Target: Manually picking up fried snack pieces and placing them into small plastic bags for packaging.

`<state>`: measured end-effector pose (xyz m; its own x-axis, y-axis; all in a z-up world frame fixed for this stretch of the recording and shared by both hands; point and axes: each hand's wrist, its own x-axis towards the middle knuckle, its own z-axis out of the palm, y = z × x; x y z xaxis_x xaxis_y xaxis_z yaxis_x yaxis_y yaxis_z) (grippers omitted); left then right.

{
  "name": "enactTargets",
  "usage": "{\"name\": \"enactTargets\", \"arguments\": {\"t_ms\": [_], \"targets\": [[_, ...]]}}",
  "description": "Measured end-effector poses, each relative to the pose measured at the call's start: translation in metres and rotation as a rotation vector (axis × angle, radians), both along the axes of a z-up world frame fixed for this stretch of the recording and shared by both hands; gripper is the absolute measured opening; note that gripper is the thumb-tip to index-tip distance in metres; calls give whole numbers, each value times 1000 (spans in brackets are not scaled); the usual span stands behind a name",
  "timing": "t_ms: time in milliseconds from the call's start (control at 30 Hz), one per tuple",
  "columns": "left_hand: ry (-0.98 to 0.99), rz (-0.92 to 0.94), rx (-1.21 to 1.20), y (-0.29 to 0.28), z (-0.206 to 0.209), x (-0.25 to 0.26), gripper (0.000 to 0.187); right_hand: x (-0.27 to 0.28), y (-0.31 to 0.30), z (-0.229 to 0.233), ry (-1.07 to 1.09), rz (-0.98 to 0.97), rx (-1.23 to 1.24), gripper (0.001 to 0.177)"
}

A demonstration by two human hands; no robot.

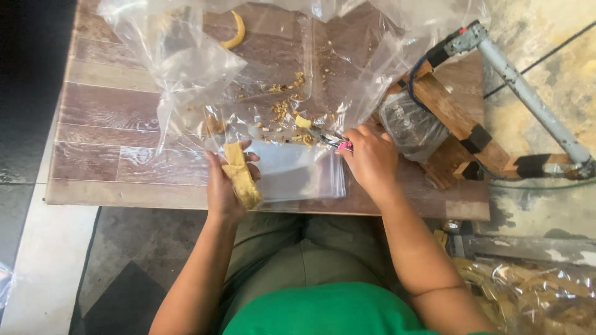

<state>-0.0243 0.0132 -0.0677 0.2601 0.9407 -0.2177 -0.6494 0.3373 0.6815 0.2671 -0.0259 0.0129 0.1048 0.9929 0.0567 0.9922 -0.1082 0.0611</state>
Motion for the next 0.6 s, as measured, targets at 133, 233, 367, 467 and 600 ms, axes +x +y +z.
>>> {"name": "enactTargets", "arguments": {"t_ms": [133, 233, 367, 467, 600], "targets": [[-221, -63, -84, 0, -5, -7, 76, -18, 21, 23, 73, 2, 70, 45], [-337, -81, -161, -5, 5, -10, 80, -31, 50, 38, 118, 40, 156, 55], [-428, -75, -235, -3, -10, -11, 73, -37, 117, 15, 210, 172, 276, 60], [-475, 34, -269, -10, 10, -10, 60, -64, 156, 20, 305, 109, 138, 60], [-466, 16, -206, -3, 10, -2, 62, -60, 211, -12, 340, 142, 202, 60]]}}
